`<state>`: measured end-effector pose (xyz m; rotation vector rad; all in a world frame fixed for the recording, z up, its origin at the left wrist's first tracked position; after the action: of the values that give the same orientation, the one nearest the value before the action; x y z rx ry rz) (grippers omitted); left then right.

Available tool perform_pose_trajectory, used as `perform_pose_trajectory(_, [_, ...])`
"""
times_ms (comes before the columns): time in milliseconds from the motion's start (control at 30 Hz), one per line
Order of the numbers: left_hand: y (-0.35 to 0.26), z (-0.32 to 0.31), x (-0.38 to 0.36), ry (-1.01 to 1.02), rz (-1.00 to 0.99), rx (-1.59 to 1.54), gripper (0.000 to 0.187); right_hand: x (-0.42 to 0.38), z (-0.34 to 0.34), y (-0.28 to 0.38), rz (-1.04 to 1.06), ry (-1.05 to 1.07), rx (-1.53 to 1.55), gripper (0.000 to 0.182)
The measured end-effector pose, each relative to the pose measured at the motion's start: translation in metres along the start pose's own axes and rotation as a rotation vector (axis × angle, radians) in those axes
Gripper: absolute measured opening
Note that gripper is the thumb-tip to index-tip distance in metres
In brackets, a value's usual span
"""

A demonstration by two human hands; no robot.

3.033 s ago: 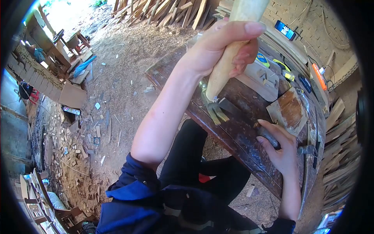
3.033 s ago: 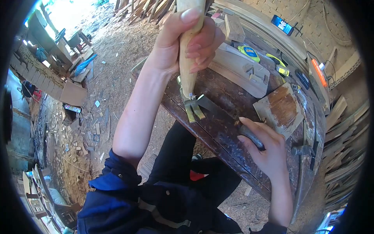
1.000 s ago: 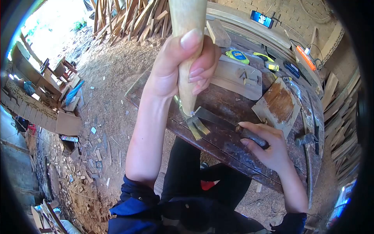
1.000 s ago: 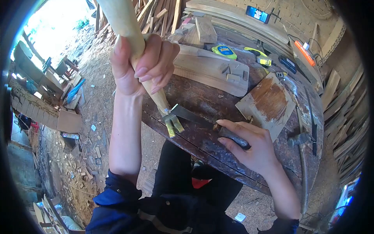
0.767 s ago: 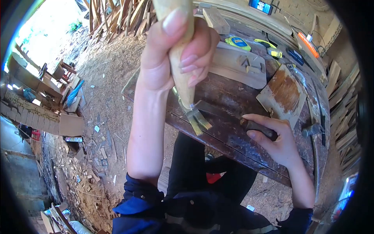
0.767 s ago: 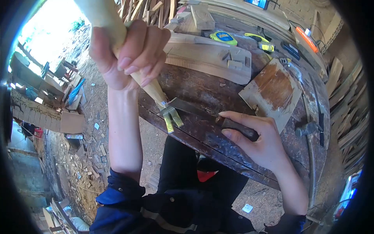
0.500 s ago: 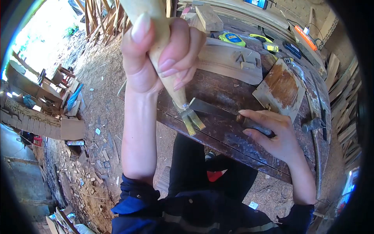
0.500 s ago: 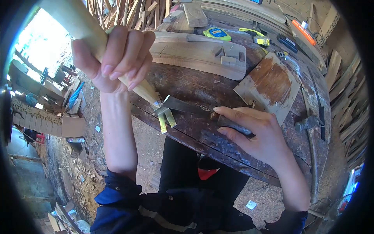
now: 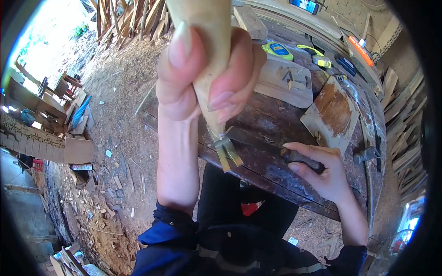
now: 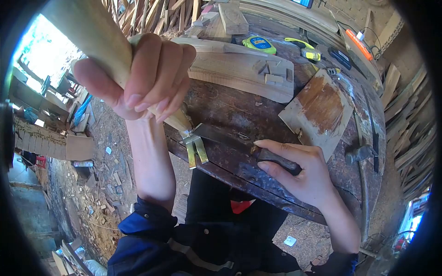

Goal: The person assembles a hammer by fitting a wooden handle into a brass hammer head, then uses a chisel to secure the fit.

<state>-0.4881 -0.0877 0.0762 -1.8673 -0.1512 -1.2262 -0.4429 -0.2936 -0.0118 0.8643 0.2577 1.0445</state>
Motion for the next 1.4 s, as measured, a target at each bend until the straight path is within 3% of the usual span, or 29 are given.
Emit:
perform_pose_trajectory(67, [0.002, -0.001, 0.000, 0.012, 0.016, -0.023, 0.066, -0.001, -0.001, -0.003, -0.029, 0.009, 0.042, 0.043])
perform_pose_trajectory(200, [0.004, -0.010, 0.012, 0.096, 0.031, -0.052, 0.066, 0.002, 0.005, 0.007, 0.104, -0.013, -0.129, 0.045])
perform_pose_trajectory(367, [-0.001, -0.014, 0.018, 0.021, 0.000, -0.018, 0.067, 0.005, 0.004, 0.010, 0.238, -0.003, -0.191, 0.049])
perform_pose_trajectory(500, [0.003, 0.000, 0.009, 0.219, -0.095, -0.137, 0.069, 0.004, 0.004, 0.013, 0.234, -0.017, -0.253, 0.050])
perform_pose_trajectory(567, [0.005, 0.006, 0.005, 0.117, -0.094, -0.106, 0.067, 0.001, 0.003, 0.017, 0.224, -0.030, -0.310, 0.050])
perform_pose_trajectory(633, [0.000, -0.009, 0.010, -0.171, -0.057, 0.020, 0.061, 0.000, 0.001, 0.017, 0.204, -0.026, -0.280, 0.049])
perform_pose_trajectory(700, [-0.001, -0.008, 0.009, -0.330, -0.041, 0.072, 0.056, -0.002, 0.001, 0.020, 0.181, -0.028, -0.252, 0.047])
perform_pose_trajectory(900, [0.001, 0.005, -0.001, -0.507, -0.059, 0.046, 0.040, -0.003, -0.003, 0.017, 0.019, -0.018, -0.042, 0.040])
perform_pose_trajectory(933, [0.002, 0.003, -0.005, -0.541, 0.051, 0.053, 0.042, -0.004, -0.005, 0.017, -0.008, -0.022, -0.017, 0.038])
perform_pose_trajectory(1067, [0.002, 0.005, -0.007, -0.603, 0.167, 0.180, 0.050, -0.009, -0.006, 0.028, 0.042, -0.054, -0.137, 0.038])
perform_pose_trajectory(1267, [-0.011, 0.002, -0.006, -0.589, 0.112, 0.267, 0.056, -0.018, -0.010, 0.031, 0.024, -0.009, -0.216, 0.042])
perform_pose_trajectory(1367, [-0.011, 0.003, -0.009, -0.626, 0.141, 0.338, 0.050, -0.021, -0.012, 0.026, -0.006, -0.004, -0.240, 0.042])
perform_pose_trajectory(1400, [-0.010, 0.004, -0.010, -0.641, 0.155, 0.361, 0.048, -0.017, -0.013, 0.053, 0.233, -0.003, -0.263, 0.036])
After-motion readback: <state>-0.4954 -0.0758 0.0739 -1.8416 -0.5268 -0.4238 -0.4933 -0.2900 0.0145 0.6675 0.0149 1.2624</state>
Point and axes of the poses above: each hand's wrist, its own x-axis towards the middle knuckle, its own z-axis out of the back of the hand, y = z × x, the point moved 10 cm from there along x, towards the middle knuckle, and after that the axes turned 2 degrees about -y, right-handed, at the moved point
